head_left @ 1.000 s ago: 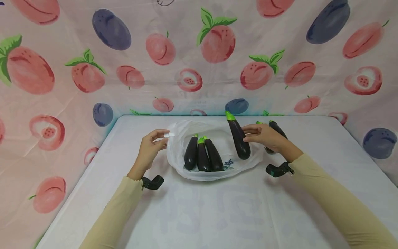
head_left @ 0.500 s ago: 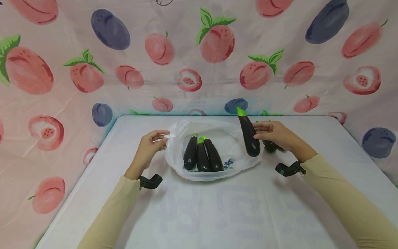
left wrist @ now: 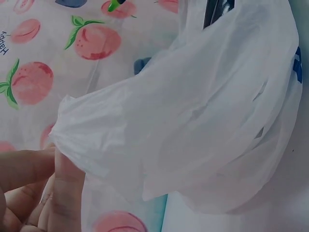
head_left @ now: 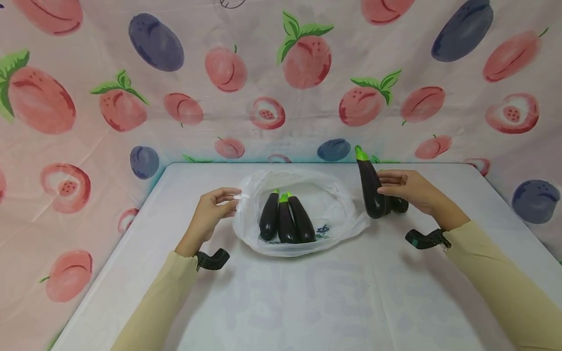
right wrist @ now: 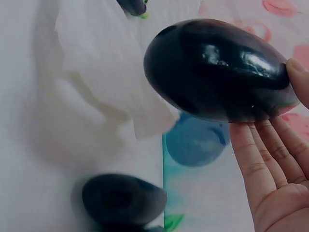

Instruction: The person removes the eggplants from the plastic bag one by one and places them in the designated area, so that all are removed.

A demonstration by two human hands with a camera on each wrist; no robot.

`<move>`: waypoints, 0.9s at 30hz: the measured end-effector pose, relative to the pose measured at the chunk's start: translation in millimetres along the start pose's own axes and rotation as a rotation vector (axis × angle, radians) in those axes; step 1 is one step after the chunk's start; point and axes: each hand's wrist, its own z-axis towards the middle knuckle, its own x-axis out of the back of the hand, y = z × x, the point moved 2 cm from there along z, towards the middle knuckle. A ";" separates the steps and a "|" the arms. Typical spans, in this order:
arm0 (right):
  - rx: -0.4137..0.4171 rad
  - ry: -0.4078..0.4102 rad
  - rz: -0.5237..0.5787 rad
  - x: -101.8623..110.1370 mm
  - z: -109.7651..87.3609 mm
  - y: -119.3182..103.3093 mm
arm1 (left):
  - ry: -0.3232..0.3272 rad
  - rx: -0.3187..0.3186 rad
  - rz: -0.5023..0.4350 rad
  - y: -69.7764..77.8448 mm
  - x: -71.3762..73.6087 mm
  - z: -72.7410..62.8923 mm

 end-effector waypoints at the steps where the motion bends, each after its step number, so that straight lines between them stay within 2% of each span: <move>1: -0.002 0.011 -0.004 2.4 -1.1 1.0 | 0.001 0.002 -0.006 -0.2 -0.1 -0.2; 7: -0.013 0.047 -0.001 16.8 -9.4 5.0 | 0.005 0.002 -0.021 1.7 -0.9 -3.1; 14: -0.040 0.102 -0.025 32.1 -16.3 9.3 | 0.005 -0.041 -0.057 0.5 0.0 -3.3; 20: -0.046 0.113 -0.028 46.8 -21.0 13.9 | 0.004 -0.010 -0.043 1.9 -0.8 -2.8; 27: -0.076 0.150 -0.140 64.2 -25.7 19.1 | 0.003 -0.006 -0.033 2.0 -0.3 -2.0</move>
